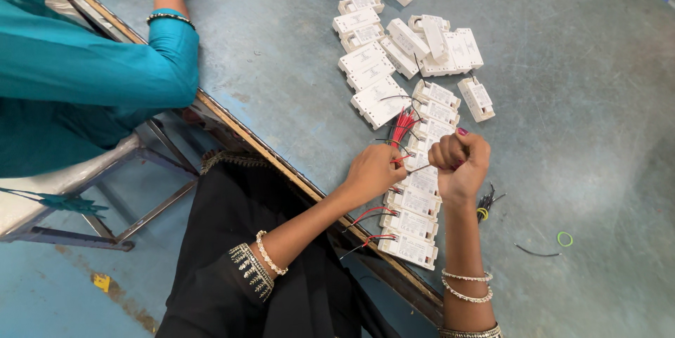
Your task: The person uses a screwdriver to attach red and black wires to white electrical modules arranged on a table. They tighten screws to secure the wires, then move the completed modules aside and continue with the next set.
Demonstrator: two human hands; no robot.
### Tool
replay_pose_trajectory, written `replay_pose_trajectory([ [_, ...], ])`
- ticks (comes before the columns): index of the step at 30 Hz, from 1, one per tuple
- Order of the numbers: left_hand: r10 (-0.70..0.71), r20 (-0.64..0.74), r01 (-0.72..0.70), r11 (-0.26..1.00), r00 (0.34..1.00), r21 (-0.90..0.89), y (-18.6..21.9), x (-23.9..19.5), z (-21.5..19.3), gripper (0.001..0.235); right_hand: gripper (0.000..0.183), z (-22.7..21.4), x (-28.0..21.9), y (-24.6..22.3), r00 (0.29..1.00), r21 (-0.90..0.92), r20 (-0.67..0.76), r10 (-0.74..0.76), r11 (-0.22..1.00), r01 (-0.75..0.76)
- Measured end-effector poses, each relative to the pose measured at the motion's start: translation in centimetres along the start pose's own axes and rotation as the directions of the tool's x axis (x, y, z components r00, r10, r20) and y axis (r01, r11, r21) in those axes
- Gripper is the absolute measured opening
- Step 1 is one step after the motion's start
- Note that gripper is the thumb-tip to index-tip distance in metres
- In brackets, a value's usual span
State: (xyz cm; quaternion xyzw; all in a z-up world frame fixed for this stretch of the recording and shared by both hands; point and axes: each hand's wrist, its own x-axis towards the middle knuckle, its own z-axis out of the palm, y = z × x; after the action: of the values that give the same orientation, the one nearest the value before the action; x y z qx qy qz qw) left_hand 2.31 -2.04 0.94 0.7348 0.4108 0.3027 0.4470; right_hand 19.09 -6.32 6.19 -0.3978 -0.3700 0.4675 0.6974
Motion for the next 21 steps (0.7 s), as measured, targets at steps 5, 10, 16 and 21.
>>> replay_pose_trajectory([
  [5,-0.024,-0.026,0.022,0.995,0.999,-0.1,-0.3,-0.6,0.1,0.017,0.05,-0.8,0.5,0.1,0.999,0.085,-0.004,0.048,0.995,-0.047],
  [10,0.055,-0.054,-0.059,0.996,0.997,-0.066,-1.2,-1.2,-0.2,0.016,0.049,0.0,0.1,-0.1,1.0,0.035,0.002,0.027,0.999,-0.027],
  [16,0.145,-0.031,-0.143,0.989,0.989,0.047,-1.5,-0.3,-0.1,0.014,0.047,0.9,-0.3,0.3,0.999,-0.072,0.013,-0.042,0.996,0.043],
  [21,0.139,-0.028,-0.138,0.989,0.99,0.048,-1.1,-0.4,-0.1,0.013,0.046,1.1,-0.3,-0.1,0.999,-0.059,0.019,-0.032,0.998,0.033],
])
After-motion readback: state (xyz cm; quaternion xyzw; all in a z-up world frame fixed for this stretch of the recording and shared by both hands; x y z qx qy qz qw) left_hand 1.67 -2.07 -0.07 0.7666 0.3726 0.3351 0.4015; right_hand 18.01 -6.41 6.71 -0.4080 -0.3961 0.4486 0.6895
